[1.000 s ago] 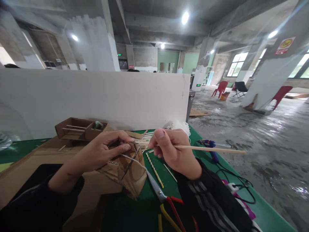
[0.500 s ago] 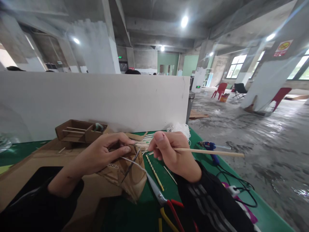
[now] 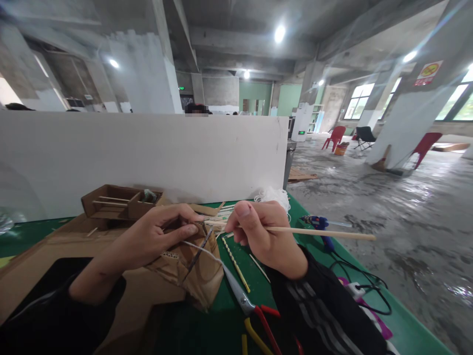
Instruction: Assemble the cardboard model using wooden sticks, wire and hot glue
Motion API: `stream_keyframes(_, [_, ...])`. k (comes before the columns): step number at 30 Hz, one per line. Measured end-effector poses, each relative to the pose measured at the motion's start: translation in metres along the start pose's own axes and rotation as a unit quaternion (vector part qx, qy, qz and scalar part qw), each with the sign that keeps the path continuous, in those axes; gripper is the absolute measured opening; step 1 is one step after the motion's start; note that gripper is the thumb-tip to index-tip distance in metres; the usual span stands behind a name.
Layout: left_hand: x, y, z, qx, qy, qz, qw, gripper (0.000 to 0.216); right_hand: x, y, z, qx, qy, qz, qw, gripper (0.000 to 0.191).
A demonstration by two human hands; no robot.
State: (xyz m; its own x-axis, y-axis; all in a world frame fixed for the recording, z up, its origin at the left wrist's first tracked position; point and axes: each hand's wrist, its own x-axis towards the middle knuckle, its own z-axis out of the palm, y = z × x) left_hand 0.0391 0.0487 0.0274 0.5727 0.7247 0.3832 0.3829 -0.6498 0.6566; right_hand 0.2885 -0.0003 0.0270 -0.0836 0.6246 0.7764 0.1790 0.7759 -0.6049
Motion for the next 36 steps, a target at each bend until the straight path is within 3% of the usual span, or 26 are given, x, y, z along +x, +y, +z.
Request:
stream_keyframes(15, [0.0005, 0.0042, 0.0002, 0.011, 0.003, 0.01, 1.0, 0.024, 0.0004, -0.0019, -0.0008, -0.002, -0.003, 0.02, 1.0, 0.057])
stream_keyframes(36, [0.0006, 0.0018, 0.0012, -0.003, 0.002, 0.006, 1.0, 0.017, -0.0015, 0.0009, -0.0012, -0.002, -0.008, 0.006, 1.0, 0.055])
